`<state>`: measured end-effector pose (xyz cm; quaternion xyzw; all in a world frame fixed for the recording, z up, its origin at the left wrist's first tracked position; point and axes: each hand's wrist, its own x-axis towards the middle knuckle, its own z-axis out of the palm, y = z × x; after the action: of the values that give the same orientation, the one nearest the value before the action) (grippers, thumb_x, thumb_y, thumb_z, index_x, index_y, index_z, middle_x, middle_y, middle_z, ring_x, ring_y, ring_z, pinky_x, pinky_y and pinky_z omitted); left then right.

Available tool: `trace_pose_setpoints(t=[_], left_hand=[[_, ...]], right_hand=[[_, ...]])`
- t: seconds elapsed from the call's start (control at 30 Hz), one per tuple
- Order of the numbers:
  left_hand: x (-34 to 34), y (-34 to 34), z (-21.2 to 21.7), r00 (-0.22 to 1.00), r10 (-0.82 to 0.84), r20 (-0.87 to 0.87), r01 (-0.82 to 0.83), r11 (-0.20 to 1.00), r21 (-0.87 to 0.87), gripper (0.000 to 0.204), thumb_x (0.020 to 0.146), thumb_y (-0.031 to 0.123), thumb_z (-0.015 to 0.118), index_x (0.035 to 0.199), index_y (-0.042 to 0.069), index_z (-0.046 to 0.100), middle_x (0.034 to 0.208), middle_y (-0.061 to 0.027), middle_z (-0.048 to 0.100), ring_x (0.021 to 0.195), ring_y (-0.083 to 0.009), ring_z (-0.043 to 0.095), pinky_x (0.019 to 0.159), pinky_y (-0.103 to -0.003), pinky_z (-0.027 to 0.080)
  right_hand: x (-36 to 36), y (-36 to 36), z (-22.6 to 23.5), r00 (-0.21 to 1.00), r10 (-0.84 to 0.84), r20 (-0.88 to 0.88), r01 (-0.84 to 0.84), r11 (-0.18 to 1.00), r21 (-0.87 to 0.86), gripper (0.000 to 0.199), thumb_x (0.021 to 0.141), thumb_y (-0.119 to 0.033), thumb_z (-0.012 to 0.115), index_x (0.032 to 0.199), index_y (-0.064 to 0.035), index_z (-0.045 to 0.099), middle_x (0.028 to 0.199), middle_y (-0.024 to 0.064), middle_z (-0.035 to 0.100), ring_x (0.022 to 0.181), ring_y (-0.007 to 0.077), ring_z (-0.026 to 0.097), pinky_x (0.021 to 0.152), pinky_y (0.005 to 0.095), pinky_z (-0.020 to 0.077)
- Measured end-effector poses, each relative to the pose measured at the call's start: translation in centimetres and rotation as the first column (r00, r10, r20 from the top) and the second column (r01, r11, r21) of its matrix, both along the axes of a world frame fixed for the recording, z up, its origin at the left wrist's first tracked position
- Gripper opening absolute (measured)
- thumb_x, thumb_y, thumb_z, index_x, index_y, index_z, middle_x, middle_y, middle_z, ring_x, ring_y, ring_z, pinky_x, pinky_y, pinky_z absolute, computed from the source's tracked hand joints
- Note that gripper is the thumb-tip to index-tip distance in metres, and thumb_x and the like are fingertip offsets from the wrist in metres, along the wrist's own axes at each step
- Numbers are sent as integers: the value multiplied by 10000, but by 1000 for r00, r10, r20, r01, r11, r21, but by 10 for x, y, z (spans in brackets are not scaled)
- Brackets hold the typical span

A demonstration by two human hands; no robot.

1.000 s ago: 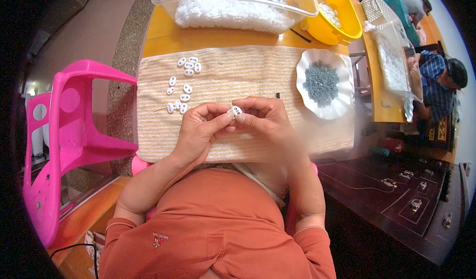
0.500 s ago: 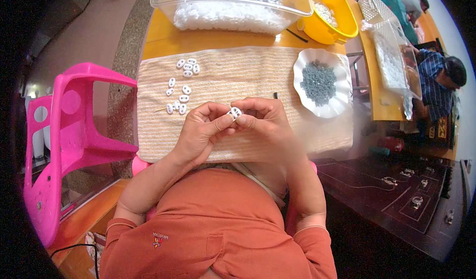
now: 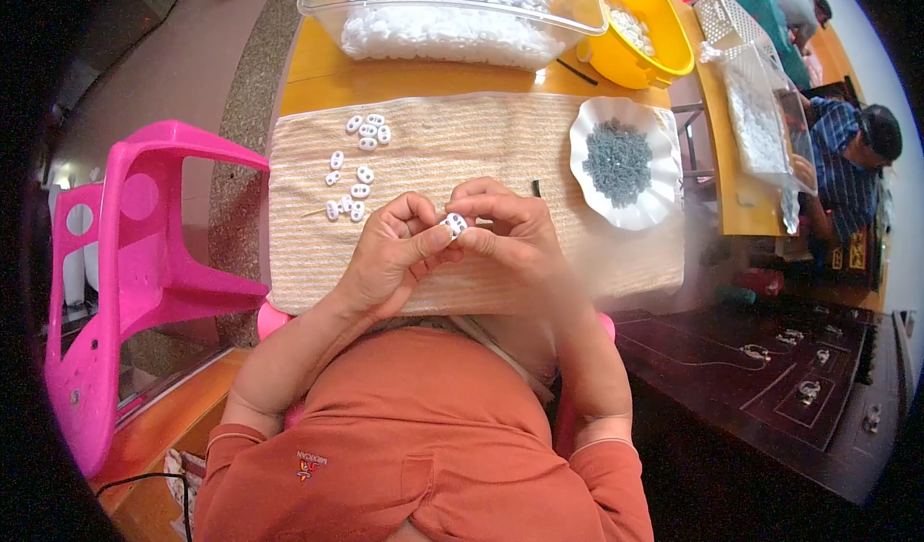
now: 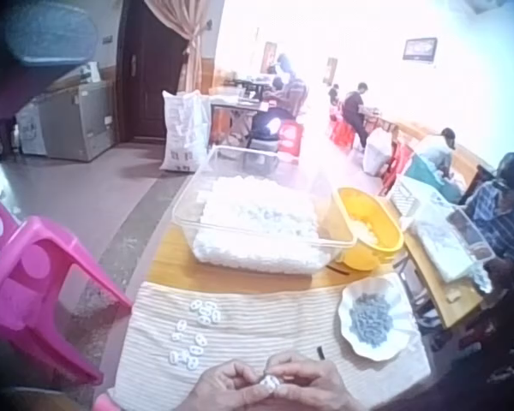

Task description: Manually assembling small white plastic housings by inserting small beads or pins into them at a workstation.

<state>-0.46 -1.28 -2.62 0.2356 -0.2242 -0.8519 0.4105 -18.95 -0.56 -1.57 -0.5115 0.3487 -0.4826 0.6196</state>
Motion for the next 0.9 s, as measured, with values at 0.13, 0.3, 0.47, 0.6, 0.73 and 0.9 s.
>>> trace_pose_setpoints(t=[0.13,0.3,0.47,0.6,0.73,0.9], left_hand=[[-2,4,5,999,46,12,-46,999,5,136,858,20,664,864,44,530,823,-56,626,759,-121,630,704,-231,531],[0,5,-1,1000,20,16,-18,996,-89,164,868,31,651,844,63,493,886,-97,640,793,-162,644,718,-279,562],[-3,6,7,999,49,22,-47,995,-90,150,859,34,670,816,40,526,794,-56,624,731,-130,640,683,-249,546],[-4,3,7,999,51,5,-50,994,-93,136,861,33,665,833,31,532,830,-62,629,753,-138,641,713,-264,560],[-3,0,2,1000,6,-16,-7,999,-48,114,867,31,654,855,26,541,875,-67,631,798,-142,636,740,-279,565],[1,0,-1,997,-78,-2,78,996,-36,139,876,103,663,866,57,533,891,-68,644,828,-158,630,756,-292,553]], right_hand=[[2,4,5,999,21,32,-22,998,51,255,822,-63,703,1065,3,662,1059,110,559,940,165,568,766,271,508],[5,7,7,998,16,61,-18,999,33,250,829,-62,698,1061,21,655,1057,120,561,905,160,582,730,261,521],[5,8,13,997,48,61,-49,998,28,251,836,-63,690,1067,27,649,1062,120,556,897,157,584,725,262,521],[3,6,9,998,40,41,-40,999,6,268,841,-61,687,1089,28,636,1073,109,551,915,153,577,740,267,520],[2,3,10,999,39,17,-39,999,34,236,840,-49,686,1056,23,627,1067,97,554,937,147,569,765,274,516],[-2,4,9,998,56,26,-58,996,71,166,845,-32,674,991,13,611,1057,71,554,937,128,569,784,271,518]])
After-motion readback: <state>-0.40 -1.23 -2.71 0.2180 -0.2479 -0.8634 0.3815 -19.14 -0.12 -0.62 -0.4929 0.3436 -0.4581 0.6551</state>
